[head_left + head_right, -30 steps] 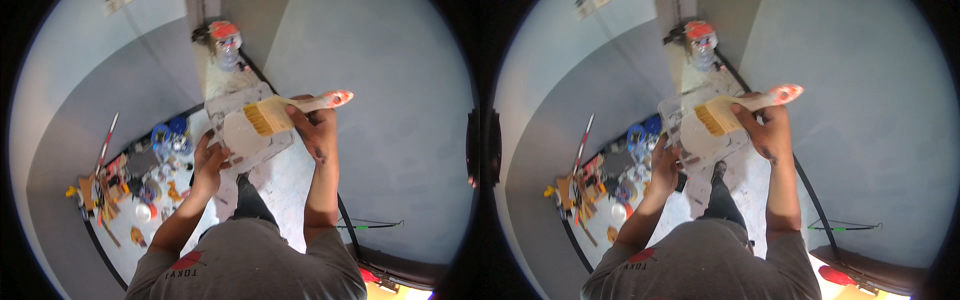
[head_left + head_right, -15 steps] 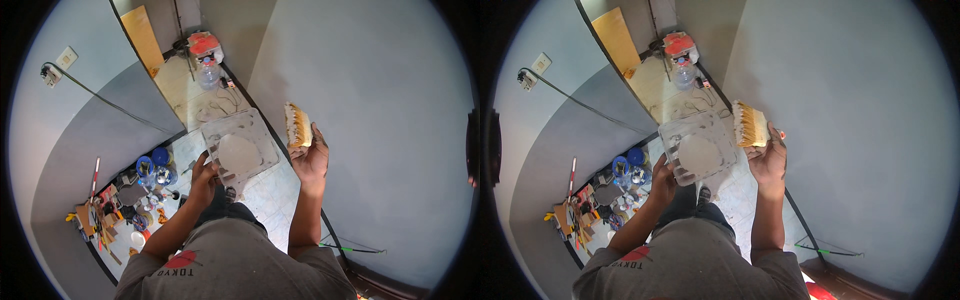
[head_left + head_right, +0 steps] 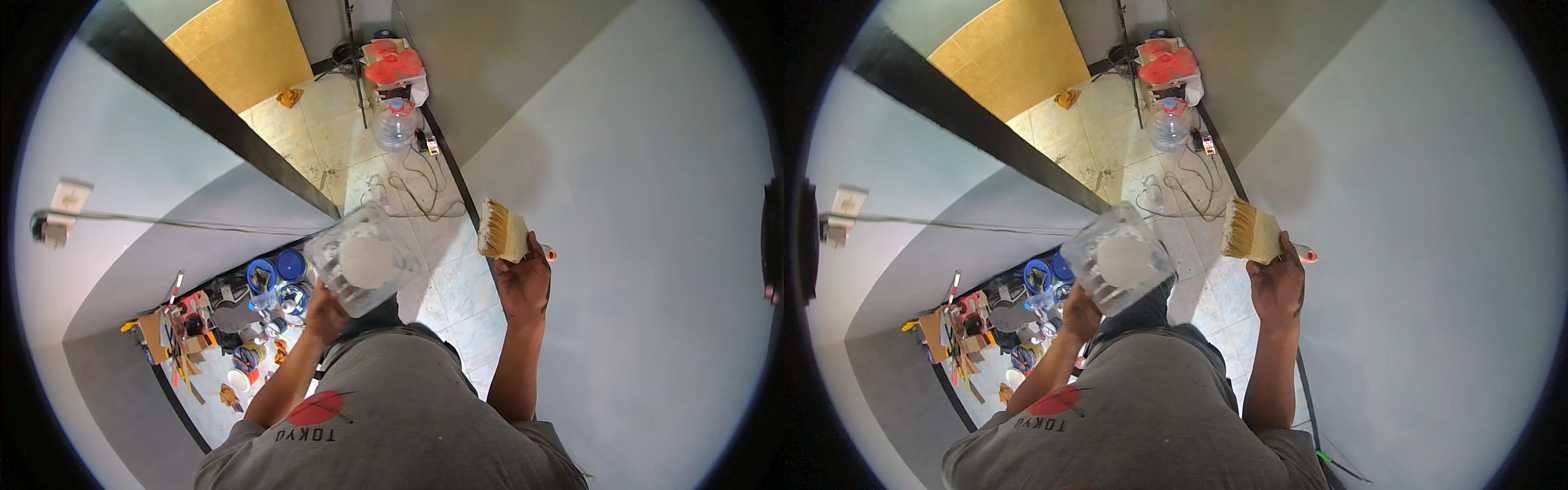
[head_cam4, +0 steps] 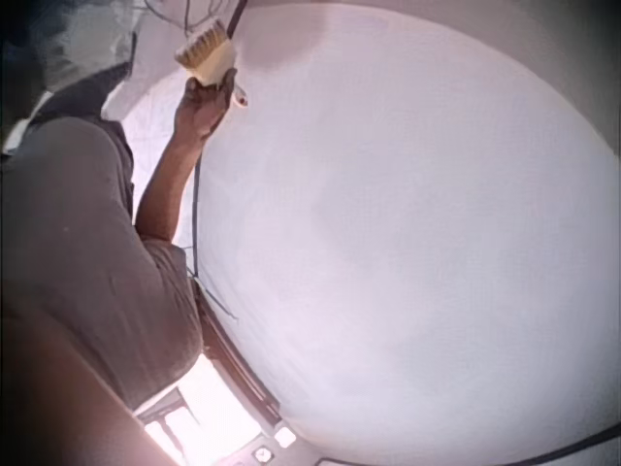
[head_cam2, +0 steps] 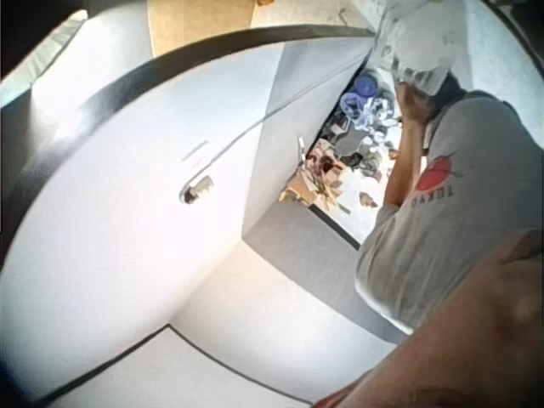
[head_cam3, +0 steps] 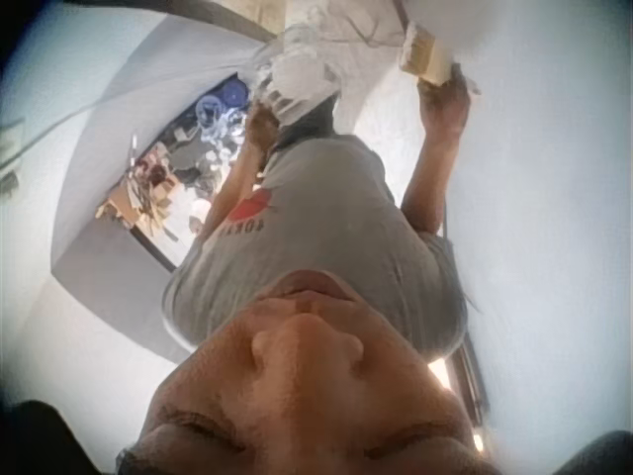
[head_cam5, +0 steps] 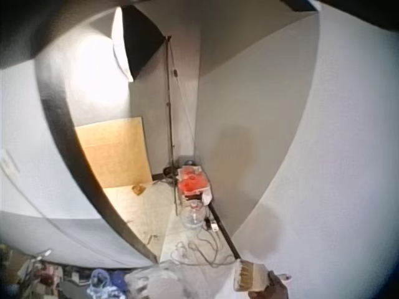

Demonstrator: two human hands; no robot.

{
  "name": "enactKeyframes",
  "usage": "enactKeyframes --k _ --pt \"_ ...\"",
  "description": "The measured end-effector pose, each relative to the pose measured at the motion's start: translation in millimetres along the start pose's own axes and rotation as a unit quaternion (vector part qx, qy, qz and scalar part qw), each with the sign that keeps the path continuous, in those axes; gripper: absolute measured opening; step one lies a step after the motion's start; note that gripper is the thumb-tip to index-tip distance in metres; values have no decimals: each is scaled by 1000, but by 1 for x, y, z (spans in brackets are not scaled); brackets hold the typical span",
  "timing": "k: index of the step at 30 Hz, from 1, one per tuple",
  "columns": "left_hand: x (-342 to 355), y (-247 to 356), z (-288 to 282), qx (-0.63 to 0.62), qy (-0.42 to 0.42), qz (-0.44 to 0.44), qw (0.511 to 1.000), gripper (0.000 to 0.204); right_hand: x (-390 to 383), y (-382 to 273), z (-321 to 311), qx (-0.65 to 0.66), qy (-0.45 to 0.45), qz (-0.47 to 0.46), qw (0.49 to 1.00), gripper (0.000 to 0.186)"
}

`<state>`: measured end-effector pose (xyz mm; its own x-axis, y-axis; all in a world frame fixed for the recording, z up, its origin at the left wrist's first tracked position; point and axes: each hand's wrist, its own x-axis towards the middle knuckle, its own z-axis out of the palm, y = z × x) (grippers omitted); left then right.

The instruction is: The person pours white paint into a small container and then uses a paintbrush to apply the paint to the frame of a door.

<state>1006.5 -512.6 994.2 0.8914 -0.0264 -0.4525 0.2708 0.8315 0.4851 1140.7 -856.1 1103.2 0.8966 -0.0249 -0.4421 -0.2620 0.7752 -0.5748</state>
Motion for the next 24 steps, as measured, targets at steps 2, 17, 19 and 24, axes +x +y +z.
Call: enactKeyframes --k 2,17,19,24 --pt "32 29 -14 -23 30 9 999 77 42 -1 29 -12 10 4 1000 23" --pt "248 167 111 5 42 128 991 68 258 17 236 49 -182 155 970 26" --pt "263 184 118 9 72 143 987 65 294 30 261 21 -179 191 965 27" --pt "299 217 103 -22 155 186 970 59 365 67 333 -30 -230 263 937 28"
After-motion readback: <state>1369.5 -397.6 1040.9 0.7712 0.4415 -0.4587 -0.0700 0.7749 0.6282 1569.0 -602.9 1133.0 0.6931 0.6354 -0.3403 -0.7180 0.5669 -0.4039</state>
